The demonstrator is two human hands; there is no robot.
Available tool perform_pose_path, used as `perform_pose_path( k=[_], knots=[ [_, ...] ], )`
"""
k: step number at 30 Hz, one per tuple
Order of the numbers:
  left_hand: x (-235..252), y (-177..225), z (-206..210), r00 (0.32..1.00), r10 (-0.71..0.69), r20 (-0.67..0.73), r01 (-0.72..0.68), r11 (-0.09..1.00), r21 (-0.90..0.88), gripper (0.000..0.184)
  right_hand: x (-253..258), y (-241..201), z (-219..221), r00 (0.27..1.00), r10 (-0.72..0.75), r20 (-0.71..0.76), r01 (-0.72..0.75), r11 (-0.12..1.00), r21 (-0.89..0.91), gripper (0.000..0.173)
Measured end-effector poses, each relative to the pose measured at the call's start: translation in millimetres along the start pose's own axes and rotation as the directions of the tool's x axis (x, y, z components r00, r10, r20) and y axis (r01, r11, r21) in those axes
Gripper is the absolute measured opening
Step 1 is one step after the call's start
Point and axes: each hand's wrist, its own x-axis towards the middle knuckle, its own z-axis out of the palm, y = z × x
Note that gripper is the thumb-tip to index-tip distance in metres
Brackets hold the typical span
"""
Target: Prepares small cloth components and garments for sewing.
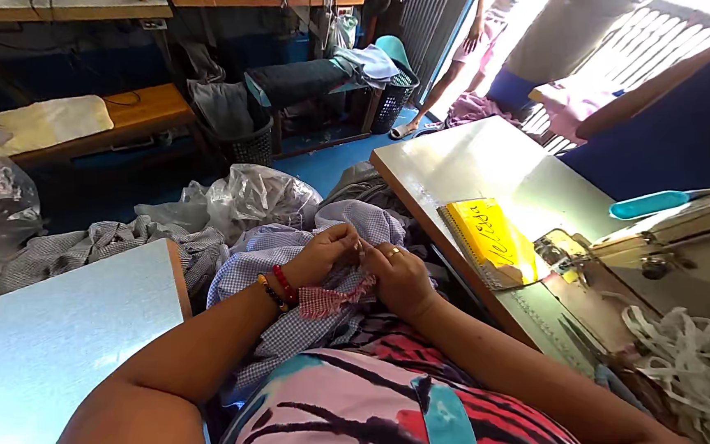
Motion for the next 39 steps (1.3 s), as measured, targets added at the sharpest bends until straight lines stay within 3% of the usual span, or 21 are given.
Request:
perform_pose_path(
  k=[2,4,7,11,13,16,18,22,24,28,32,34,39],
  knots=[
    [-1,0,2,0.998,-0.028,-0.059,0.022,0.995,-0.097,0.025,-1,1,-3,0.996,0.027,0.083,-0.02,0.997,-0.081,0.01],
    [-1,1,1,0.997,-0.014,-0.072,0.009,0.997,-0.081,0.022,1,-2,-6,0.988,0.02,0.151,-0.002,0.993,-0.119,0.01],
    [4,8,0,0.992,-0.027,-0.121,0.038,0.995,0.093,0.022,6,-5,-12,0.977,0.006,0.215,0.013,0.996,-0.088,0.004],
    [32,8,-17,0.962,-0.108,-0.249,0.187,0.929,0.319,0.024,8,-2,-15,0.932,0.037,0.361,-0.043,0.999,0.009,0.003],
    [38,1,-25,0.956,-0.113,-0.27,0.223,0.879,0.422,0.027,13,-1,-21,0.854,0.082,0.515,-0.137,0.988,0.071,0.006],
    [42,-17,-34,0.948,-0.156,-0.277,0.286,0.801,0.526,0.031,20,-1,-25,0.67,0.105,0.735,-0.264,0.959,0.102,0.015],
    [37,-22,-31,0.946,-0.153,-0.285,0.305,0.715,0.629,0.032,17,0,-22,0.616,0.093,0.782,-0.322,0.936,0.142,0.019],
    [10,-11,-7,0.98,0.104,-0.168,0.091,0.517,0.851,0.032,12,7,-24,0.632,0.065,0.773,-0.392,0.886,0.246,0.021],
    [3,0,2,0.993,0.047,-0.108,0.074,0.466,0.881,0.046,10,14,-27,0.638,0.054,0.768,-0.431,0.852,0.298,0.02],
    [4,10,10,0.991,-0.104,-0.089,0.118,0.316,0.941,0.051,-8,38,-40,0.697,0.047,0.716,-0.461,0.794,0.396,0.022],
    [18,9,5,0.965,-0.181,-0.191,0.227,0.212,0.951,0.071,-40,71,-76,0.726,0.256,0.638,-0.559,0.759,0.332,0.02],
    [32,14,3,0.926,-0.3,-0.229,0.288,0.169,0.943,0.079,-59,89,-94,0.736,0.384,0.558,-0.598,0.755,0.269,0.016],
    [59,9,-6,0.905,-0.366,-0.218,0.3,0.184,0.936,0.069,-95,110,-132,0.688,0.59,0.422,-0.696,0.702,0.153,0.019]
  ],
)
